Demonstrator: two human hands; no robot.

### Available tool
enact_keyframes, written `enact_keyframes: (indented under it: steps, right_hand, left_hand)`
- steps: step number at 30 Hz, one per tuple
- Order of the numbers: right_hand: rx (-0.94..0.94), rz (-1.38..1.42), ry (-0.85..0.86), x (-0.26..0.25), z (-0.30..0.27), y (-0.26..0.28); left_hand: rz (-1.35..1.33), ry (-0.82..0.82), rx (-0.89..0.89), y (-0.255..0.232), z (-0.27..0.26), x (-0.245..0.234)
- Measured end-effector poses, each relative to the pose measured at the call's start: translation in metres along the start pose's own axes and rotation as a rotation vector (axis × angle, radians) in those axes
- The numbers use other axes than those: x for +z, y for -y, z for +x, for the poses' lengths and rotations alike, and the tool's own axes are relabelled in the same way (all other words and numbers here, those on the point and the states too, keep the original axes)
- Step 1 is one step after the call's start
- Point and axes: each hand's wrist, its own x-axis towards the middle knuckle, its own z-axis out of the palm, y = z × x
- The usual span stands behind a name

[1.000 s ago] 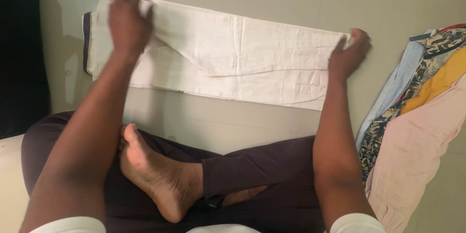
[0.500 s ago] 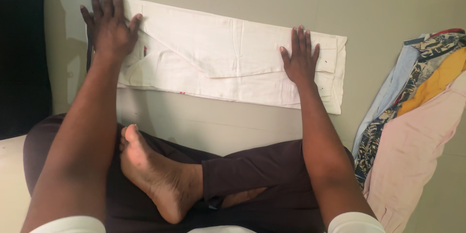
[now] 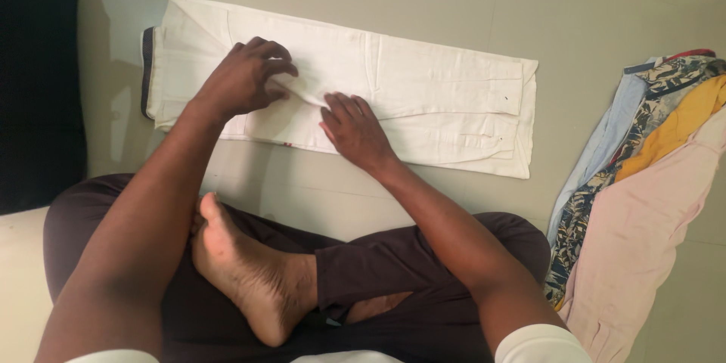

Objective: The person folds a white collared shirt by hand and places it onto a stack of other folded clothes on the floor.

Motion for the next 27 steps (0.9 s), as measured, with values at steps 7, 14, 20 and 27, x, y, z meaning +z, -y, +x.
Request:
enact_keyframes:
  steps: [7, 14, 20, 27]
  right_hand:
    - [-0.082, 0.136, -0.093, 0.001, -0.002, -0.019]
    - [0.061, 0.27, -0.019, 0.01, -0.007, -0.031]
    - [0.035, 0.098, 0.352, 0.019, -0.009, -0.015]
    - [-0.003, 0.077, 0.266, 0.009, -0.006, -0.01]
  left_hand:
    - [0.054, 0.003, -0.015, 0.001, -0.002, 0.002]
    - [0.01, -0.109, -0.002, 0.003, -0.009, 0.023]
    - [0.17, -0.036, 0.01, -0.026, -0.006, 0.074]
    - [0.26, -0.099, -0.371, 0.042, -0.004, 0.044]
